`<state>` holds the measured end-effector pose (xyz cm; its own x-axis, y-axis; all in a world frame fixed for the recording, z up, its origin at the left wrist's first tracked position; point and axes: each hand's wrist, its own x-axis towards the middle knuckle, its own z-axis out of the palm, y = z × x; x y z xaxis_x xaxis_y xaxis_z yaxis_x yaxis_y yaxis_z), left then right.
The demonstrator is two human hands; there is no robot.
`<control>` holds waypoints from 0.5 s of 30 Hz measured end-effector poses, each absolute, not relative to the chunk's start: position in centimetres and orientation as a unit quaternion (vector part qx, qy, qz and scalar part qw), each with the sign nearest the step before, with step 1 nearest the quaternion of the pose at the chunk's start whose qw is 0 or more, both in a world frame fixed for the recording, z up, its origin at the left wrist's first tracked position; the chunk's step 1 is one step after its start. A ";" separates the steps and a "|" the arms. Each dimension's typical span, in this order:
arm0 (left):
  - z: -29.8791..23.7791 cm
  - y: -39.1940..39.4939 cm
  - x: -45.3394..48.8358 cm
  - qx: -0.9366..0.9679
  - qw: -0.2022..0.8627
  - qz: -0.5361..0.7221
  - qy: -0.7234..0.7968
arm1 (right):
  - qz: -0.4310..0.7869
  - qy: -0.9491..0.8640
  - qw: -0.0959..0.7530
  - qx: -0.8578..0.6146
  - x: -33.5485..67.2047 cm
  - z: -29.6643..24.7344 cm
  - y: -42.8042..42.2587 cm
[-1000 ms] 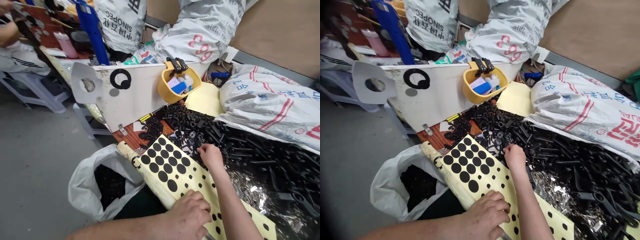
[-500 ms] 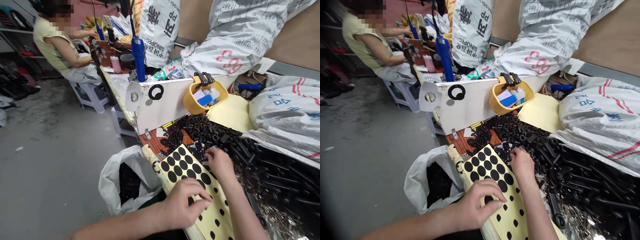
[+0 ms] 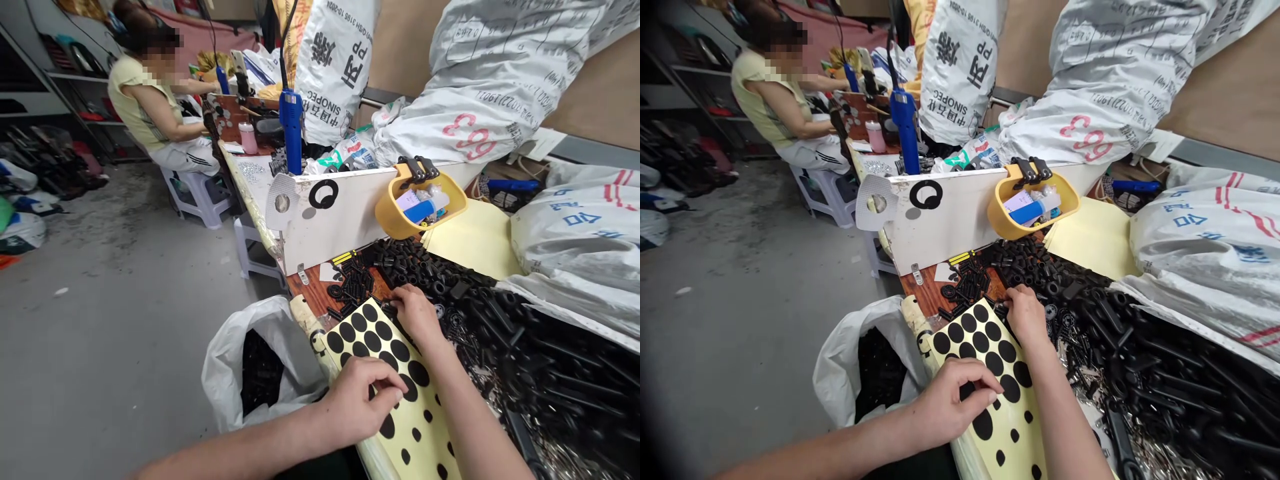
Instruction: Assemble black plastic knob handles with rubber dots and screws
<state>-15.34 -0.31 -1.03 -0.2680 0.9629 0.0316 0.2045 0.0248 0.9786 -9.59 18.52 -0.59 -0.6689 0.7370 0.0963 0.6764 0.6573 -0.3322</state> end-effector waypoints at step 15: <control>0.5 16.8 -23.2 0.651 0.141 0.268 0.696 | 0.394 -0.741 0.277 -0.467 2.8 2.9 8.0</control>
